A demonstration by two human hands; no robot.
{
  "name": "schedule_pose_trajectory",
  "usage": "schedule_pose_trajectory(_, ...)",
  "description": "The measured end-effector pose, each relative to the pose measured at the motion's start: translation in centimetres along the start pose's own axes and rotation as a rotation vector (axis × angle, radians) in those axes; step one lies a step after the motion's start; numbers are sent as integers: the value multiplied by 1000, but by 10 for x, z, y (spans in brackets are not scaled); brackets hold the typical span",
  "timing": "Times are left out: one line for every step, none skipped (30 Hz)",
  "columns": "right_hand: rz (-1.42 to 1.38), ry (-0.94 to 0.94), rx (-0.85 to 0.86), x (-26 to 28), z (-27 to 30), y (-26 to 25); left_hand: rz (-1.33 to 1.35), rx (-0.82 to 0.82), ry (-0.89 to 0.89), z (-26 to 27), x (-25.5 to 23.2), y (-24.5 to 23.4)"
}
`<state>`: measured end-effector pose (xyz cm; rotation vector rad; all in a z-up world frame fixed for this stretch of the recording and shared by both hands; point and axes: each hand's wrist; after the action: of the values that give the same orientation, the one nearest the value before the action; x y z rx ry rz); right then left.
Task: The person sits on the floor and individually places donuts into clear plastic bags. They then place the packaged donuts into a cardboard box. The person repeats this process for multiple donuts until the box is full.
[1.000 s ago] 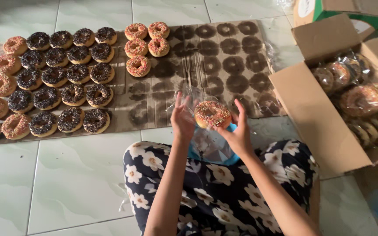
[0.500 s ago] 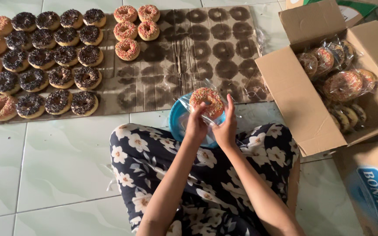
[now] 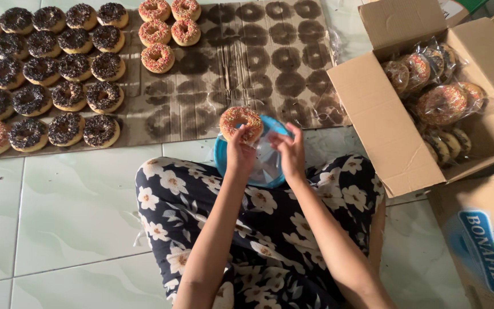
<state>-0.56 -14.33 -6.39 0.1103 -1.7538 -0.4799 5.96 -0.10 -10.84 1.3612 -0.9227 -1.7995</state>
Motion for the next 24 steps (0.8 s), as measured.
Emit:
schedule_pose_trajectory(-145, 153, -52, -4, -2, -3, 5, -20, -20, 1, -1, -1)
schedule_pose_trajectory(-291, 305, -106, -8, -3, -5, 10, -41, -39, 2, -1, -2)
schedule_pose_trajectory(-437, 457, -159, -10, -5, -6, -56, -42, -6, 4, 0, -2)
schedule_pose_trajectory(-407, 461, -161, -12, -4, -6, -123, -43, 27, 10, 3, -2)
schedule_pose_trajectory(-376, 462, -164, -13, -4, -5, -189, -41, 60, 14, 8, -2)
schedule_pose_trajectory(-345, 462, -166, -12, -4, -4, -207, -42, 27, 16, 11, -3)
schedule_pose_trajectory(-303, 421, -171, -11, -3, -3, -223, -42, -7, 18, 15, -3)
schedule_pose_trajectory(-262, 379, -176, -9, -1, -2, -239, -42, -42, 19, 19, -5)
schedule_pose_trajectory(-219, 337, -181, -6, 1, 1, -242, -19, -46, 20, 22, -7)
schedule_pose_trajectory(-24, 216, -165, -2, 3, 3, -244, 4, -49, 21, 24, -9)
schedule_pose_trajectory(171, 95, -147, 2, 5, 7, -245, 25, -52, 21, 25, -10)
schedule_pose_trajectory(365, -27, -128, 7, 7, 12, -261, -43, -105, 20, 25, -11)
schedule_pose_trajectory(478, -172, -76, 11, 9, 18, -276, -112, -156, 19, 22, -12)
schedule_pose_trajectory(588, -318, -20, 17, 11, 24, -291, -181, -207, 17, 19, -12)
schedule_pose_trajectory(696, -464, 38, 22, 13, 31, -249, -215, -244, 16, 15, -10)
schedule_pose_trajectory(752, -545, 95, 28, 17, 39, -206, -249, -280, 14, 9, -7)
schedule_pose_trajectory(807, -623, 152, 32, 23, 47, -163, -284, -317, 13, 4, -4)
schedule_pose_trajectory(860, -701, 211, 38, 28, 54, -95, -191, -258, 11, -4, -1)
schedule_pose_trajectory(800, -651, 250, 44, 33, 58, -26, -98, -197, 9, -13, 3)
schedule_pose_trajectory(740, -601, 289, 50, 38, 61, 42, -6, -136, 10, -22, 7)
schedule_pose_trajectory(679, -553, 327, 55, 40, 64, 68, 34, -155, 10, -30, 11)
schedule_pose_trajectory(701, -470, 317, 60, 40, 66, 93, 73, -173, 11, -39, 15)
schedule_pose_trajectory(721, -386, 308, 62, 40, 67, 118, 111, -192, 14, -47, 19)
schedule_pose_trajectory(740, -302, 300, 64, 40, 67, 108, 114, -196, 15, -52, 23)
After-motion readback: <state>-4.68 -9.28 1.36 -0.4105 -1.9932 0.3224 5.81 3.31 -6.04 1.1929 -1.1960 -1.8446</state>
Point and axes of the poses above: each hand's wrist, its own z-axis away from the middle knuckle, its own y-axis out of the palm, x = y × z, and after that the axes turned 9 degrees about -z, right-handed
